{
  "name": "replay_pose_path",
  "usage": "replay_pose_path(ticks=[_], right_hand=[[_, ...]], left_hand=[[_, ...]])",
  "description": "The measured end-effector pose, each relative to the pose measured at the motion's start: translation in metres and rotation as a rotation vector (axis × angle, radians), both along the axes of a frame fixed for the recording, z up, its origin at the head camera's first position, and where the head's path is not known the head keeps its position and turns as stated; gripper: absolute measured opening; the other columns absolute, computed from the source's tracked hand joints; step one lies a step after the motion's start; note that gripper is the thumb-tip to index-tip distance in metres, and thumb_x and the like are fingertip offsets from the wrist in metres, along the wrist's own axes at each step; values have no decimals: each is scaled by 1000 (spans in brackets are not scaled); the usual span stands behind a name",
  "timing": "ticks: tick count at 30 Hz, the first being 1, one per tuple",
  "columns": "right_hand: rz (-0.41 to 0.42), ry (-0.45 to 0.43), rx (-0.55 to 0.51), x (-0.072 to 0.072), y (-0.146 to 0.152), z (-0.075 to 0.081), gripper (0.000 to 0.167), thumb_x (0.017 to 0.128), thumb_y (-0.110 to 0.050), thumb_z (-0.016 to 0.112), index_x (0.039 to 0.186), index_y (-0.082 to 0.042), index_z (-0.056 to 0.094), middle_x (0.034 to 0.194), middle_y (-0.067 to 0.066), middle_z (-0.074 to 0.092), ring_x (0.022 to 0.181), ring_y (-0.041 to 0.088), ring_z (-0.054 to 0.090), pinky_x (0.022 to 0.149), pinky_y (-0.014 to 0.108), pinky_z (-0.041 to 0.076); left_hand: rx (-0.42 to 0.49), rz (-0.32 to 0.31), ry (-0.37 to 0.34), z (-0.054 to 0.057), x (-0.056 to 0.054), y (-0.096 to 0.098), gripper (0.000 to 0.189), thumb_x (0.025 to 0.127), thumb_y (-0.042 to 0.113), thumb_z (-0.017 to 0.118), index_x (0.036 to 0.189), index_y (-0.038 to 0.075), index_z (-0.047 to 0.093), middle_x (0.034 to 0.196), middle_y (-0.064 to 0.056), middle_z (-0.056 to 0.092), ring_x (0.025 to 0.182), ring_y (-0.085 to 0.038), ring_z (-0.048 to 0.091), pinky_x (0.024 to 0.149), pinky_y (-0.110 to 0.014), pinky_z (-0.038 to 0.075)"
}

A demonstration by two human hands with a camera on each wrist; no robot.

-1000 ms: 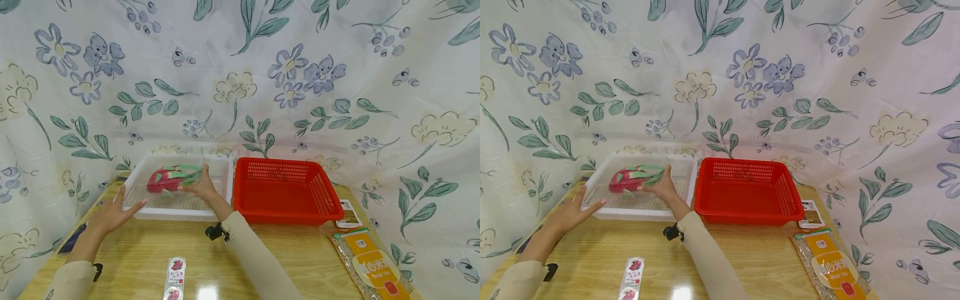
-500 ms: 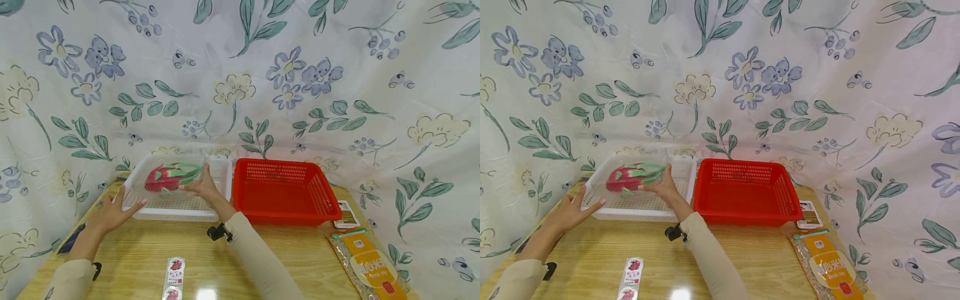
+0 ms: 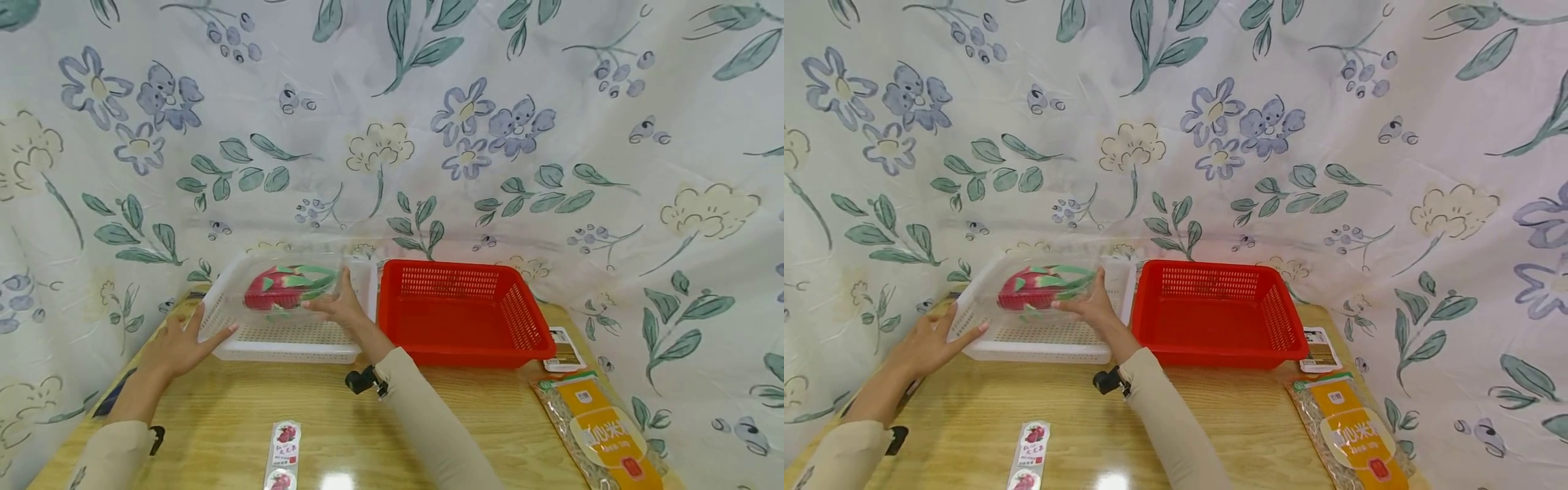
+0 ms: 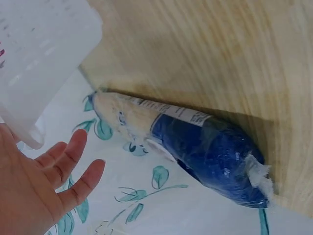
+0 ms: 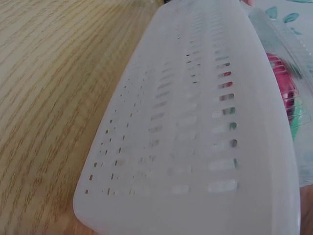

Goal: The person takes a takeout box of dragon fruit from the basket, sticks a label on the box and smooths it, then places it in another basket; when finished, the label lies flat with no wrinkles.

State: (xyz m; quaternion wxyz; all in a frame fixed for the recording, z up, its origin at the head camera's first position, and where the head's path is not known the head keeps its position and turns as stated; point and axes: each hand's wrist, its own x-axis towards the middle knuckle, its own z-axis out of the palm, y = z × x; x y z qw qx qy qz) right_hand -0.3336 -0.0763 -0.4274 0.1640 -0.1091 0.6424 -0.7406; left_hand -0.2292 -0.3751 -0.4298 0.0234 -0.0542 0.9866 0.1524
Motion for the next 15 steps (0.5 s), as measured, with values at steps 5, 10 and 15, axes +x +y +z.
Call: replay_pose_path(ticks=[5, 10, 15], right_hand=[[7, -10, -32, 1, 6, -1, 119, 83, -8, 80, 160, -29, -8, 166, 18, -2, 131, 39, 50, 97, 50, 52], [1, -2, -18, 1, 11, -1, 117, 84, -10, 79, 160, -28, -8, 166, 18, -2, 135, 41, 46, 98, 49, 51], [-3, -20, -25, 0, 13, -1, 117, 83, -8, 79, 160, -29, -6, 165, 20, 3, 130, 37, 51, 98, 51, 51]], left_hand=[[-3, -17, -9, -2, -4, 1, 103, 94, 74, 32, 156, 0, -2, 144, -52, 11, 123, -76, 20, 92, -83, 25], [-29, -25, 40, -3, -10, 2, 102, 93, 75, 34, 158, 3, 3, 145, -48, 17, 126, -71, 19, 93, -81, 21], [-42, -32, 84, 3, -15, 3, 99, 93, 75, 35, 159, 7, 6, 146, -45, 21, 128, -67, 21, 92, -79, 21]])
